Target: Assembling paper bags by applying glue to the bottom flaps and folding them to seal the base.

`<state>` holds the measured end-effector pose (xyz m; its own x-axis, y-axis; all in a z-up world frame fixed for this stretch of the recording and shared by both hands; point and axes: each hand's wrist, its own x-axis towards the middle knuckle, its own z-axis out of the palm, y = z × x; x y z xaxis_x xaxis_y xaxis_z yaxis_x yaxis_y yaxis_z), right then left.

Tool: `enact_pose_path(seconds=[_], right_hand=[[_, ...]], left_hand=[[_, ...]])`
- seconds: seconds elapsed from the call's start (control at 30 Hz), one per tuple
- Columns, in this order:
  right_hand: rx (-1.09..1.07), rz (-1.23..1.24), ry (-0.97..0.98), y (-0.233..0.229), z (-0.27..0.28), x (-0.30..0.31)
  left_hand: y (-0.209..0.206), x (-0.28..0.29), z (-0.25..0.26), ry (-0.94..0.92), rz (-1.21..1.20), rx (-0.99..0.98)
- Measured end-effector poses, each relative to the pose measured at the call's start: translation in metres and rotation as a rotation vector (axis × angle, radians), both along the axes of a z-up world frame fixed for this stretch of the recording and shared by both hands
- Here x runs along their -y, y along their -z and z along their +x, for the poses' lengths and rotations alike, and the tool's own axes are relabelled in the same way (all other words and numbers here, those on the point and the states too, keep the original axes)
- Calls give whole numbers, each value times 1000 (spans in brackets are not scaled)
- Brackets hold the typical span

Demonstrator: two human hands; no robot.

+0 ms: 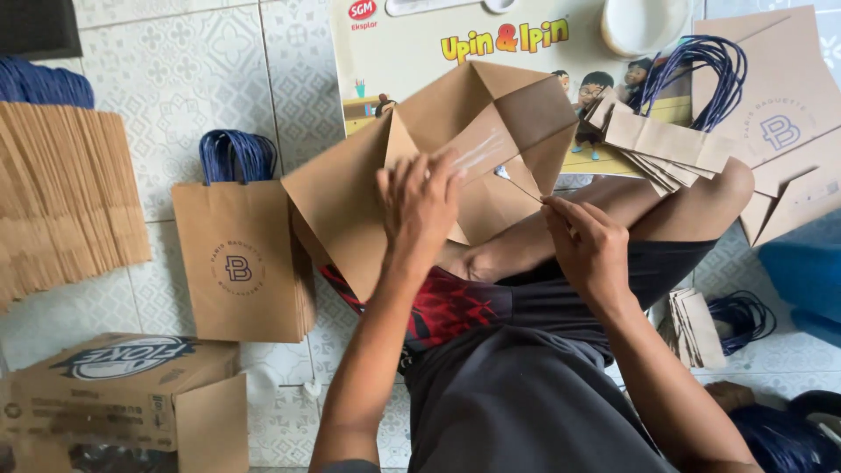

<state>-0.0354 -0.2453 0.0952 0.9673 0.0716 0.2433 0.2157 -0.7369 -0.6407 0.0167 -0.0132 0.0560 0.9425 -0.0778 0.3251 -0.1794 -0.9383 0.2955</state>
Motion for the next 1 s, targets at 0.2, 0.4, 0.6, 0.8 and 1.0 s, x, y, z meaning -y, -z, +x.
enact_pose_path(seconds=[0.2,0.4,0.6,0.8,1.0], right_hand=[[-66,152,-27,3,-1,-10],[-42,193,-32,19,5,-18],[-37,198,-23,23,8,-14],[-79,192,20,1,25,-11],[50,18,-39,3,29,-25]], left_hand=[[-4,-48,58,167,95,-596],[10,-65,62,243,59,-371],[1,-90,80,325,-113,-144],[-20,-80,81,434,-601,-34],[-7,-66,75,402,-452,3]])
